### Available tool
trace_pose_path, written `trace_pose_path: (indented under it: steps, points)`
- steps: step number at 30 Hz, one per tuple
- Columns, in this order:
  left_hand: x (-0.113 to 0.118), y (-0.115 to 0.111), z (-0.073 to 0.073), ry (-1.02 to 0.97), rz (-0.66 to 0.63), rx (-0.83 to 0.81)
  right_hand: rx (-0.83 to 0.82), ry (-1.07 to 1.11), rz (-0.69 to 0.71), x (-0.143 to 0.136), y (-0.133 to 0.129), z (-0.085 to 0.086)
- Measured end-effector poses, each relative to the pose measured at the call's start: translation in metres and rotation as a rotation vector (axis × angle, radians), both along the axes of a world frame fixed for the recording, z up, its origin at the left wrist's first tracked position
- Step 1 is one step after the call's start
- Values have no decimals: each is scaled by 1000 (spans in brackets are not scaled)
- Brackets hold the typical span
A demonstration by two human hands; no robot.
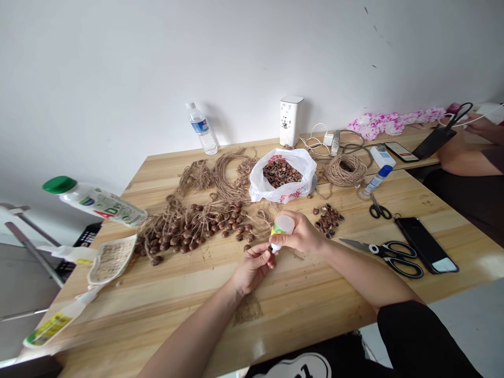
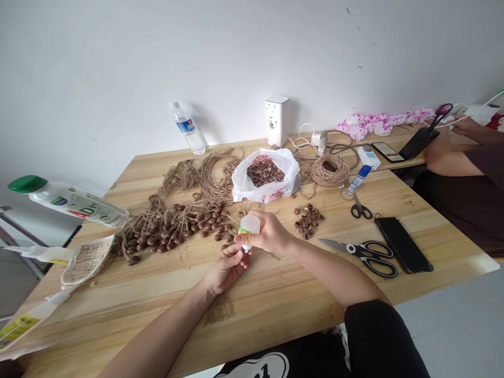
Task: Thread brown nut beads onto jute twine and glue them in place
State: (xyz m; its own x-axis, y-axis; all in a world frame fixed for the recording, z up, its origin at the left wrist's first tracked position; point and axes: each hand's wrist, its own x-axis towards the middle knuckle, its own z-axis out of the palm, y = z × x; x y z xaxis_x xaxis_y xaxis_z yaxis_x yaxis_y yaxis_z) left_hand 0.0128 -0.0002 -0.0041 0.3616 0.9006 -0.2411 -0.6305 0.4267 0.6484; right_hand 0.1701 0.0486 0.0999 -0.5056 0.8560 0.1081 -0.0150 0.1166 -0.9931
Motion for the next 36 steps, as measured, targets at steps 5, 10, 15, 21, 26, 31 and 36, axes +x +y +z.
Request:
trace_pose_path:
  steps: [5, 10, 15, 21, 26, 31, 36]
  points:
    - [0, 0, 1, -12, -1, -5, 36, -4, -32, 0, 1, 1]
    - [0, 0, 2, -23, -10, -10, 61, 7, -31, 0, 2, 0]
    - [-2, 0, 4, -26, -25, 3, 66, 13, -36, 1, 3, 1]
    - [-1, 0, 3, -44, -34, 21, 74, -2, -20, 0, 2, 0]
    - [-2, -1, 2, -65, -43, 11, 146, 86, -156, 7, 7, 1]
    - [-4, -2, 1, -59, -54, 20, 109, 305, -195, 35, 16, 29]
    - [-4, -1, 2, -76, -71, 21, 177, 383, -460, 83, 20, 66]
